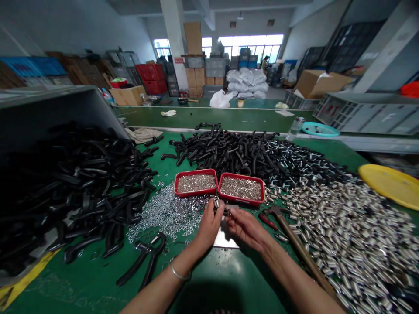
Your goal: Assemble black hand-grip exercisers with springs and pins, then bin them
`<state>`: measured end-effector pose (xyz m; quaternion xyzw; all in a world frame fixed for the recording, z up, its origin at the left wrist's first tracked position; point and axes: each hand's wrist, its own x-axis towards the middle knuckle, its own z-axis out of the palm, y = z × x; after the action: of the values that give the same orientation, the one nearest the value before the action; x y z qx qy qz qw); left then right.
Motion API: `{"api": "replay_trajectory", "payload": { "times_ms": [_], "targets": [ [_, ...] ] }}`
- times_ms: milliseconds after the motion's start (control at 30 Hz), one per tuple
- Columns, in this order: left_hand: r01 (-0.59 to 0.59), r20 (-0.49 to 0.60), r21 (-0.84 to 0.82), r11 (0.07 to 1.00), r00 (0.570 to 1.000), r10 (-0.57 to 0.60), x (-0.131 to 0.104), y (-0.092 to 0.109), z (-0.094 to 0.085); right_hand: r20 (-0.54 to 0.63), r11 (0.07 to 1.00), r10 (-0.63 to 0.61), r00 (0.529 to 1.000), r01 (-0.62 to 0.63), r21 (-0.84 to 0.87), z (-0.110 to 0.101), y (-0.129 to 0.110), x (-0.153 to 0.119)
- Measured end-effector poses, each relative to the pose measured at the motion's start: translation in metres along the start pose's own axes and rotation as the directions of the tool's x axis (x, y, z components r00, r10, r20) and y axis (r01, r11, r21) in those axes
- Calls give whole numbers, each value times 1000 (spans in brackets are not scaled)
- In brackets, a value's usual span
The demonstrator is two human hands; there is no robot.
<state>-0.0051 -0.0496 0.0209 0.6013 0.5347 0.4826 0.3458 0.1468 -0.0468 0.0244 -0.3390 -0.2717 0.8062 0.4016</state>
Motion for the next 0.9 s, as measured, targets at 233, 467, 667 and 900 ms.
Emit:
{"api": "replay_trajectory", "payload": {
  "times_ms": [233,467,667,900],
  "targets": [
    [81,15,-75,994,997,-80,-1,7,4,-52,754,-437,898,334,-565,-5,7,-5],
    [251,93,-167,953,967,-238,-6,-1,6,445,-231,-503,741,381,-895,-29,9,-14],
    [398,259,-330,856,910,-324,-11,1,16,425,-387,-302,854,297,-873,-62,-26,-34],
    [397,140,-348,849,918,-372,-4,2,21,-90,-197,-720,688,-327,-924,-171,-138,-11]
  ]
}}
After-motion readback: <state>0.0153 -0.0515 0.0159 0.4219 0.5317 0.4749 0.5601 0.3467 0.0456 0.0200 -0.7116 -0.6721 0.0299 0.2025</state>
